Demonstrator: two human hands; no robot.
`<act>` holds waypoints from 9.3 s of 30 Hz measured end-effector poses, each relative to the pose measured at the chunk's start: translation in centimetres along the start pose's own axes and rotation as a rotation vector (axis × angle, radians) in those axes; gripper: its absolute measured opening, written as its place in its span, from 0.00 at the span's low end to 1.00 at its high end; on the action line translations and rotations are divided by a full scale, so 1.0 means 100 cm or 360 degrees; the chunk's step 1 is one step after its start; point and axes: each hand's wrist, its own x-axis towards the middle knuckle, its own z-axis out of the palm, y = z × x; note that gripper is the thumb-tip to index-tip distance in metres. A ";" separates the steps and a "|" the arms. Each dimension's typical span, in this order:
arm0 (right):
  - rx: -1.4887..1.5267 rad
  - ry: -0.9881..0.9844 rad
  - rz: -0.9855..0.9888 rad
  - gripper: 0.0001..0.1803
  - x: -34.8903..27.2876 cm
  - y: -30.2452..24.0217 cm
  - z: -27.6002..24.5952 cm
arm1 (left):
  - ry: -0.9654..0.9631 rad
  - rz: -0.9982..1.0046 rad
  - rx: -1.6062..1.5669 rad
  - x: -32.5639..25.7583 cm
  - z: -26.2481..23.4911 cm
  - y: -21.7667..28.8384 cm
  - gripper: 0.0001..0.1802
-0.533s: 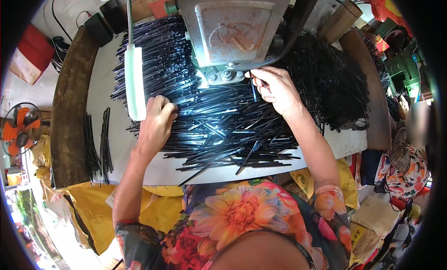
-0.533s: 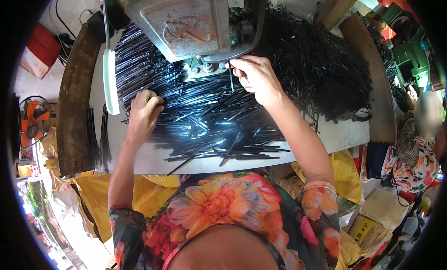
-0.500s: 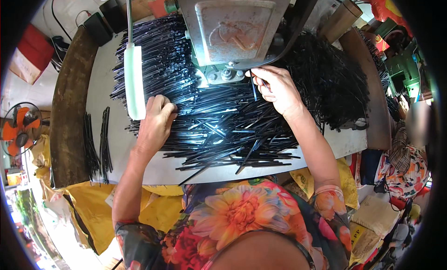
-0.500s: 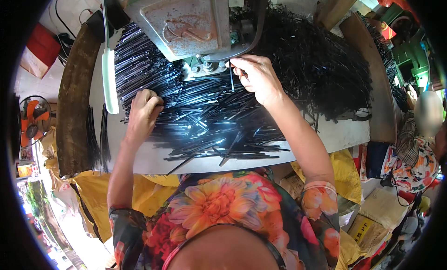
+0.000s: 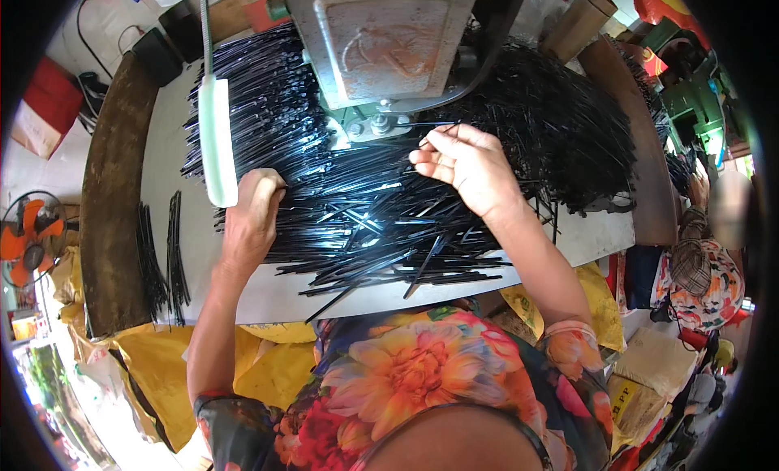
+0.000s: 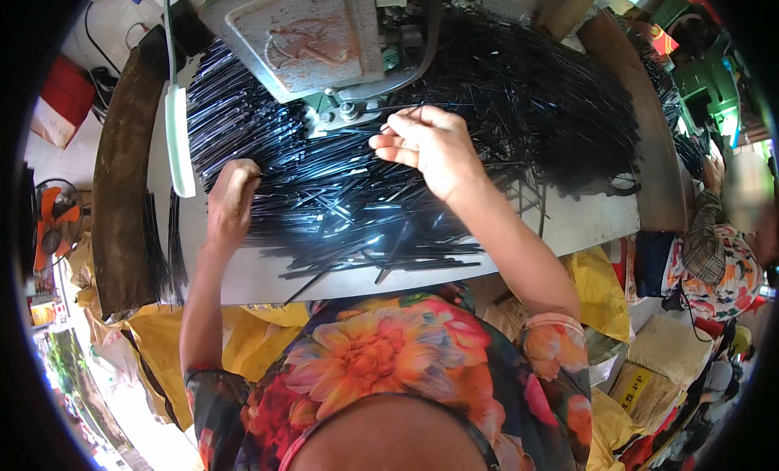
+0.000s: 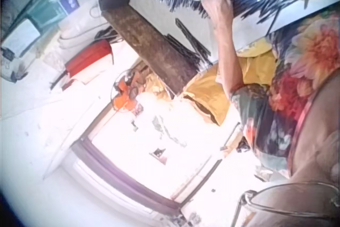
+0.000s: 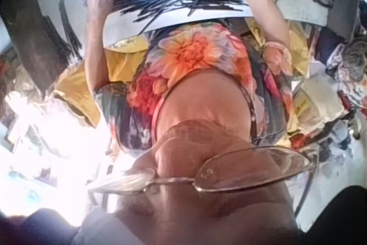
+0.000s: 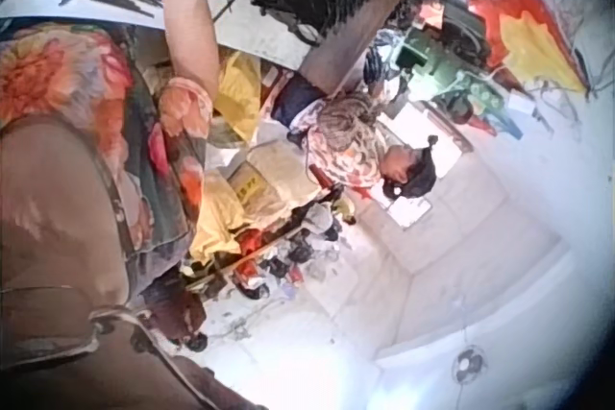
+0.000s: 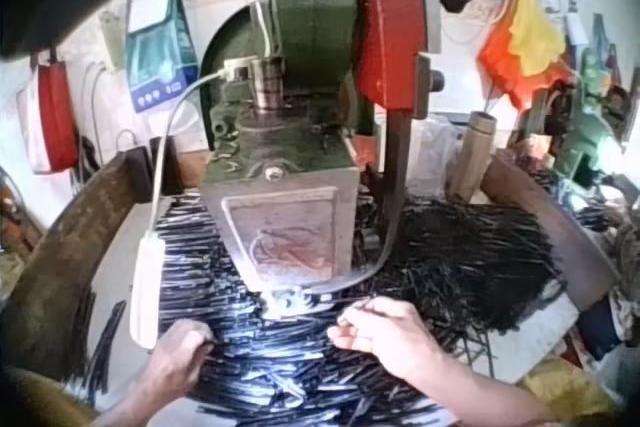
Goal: The person processes plastic rods using a machine, inserting the ends into the mechanism and joining the pieces together by hand.
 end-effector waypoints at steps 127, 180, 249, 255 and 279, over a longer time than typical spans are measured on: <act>0.0598 0.0028 -0.0102 0.12 0.028 0.011 0.006 | 0.0381 -0.1576 -0.2517 0.070 0.075 0.038 0.11; -0.1404 0.0355 -0.0423 0.09 -0.037 -0.073 -0.111 | 0.0157 -0.1729 -0.2642 0.073 0.052 0.036 0.06; -0.0618 -0.0407 -0.0233 0.10 0.034 0.004 0.012 | -0.0120 -0.1579 -0.2348 0.057 0.050 0.049 0.18; -0.0593 -0.0433 -0.0235 0.09 0.035 0.006 0.011 | -0.0089 -0.1608 -0.2328 0.057 0.048 0.051 0.18; -0.0629 -0.0428 -0.0181 0.08 0.036 0.009 0.013 | -0.0088 -0.1655 -0.2324 0.057 0.051 0.051 0.16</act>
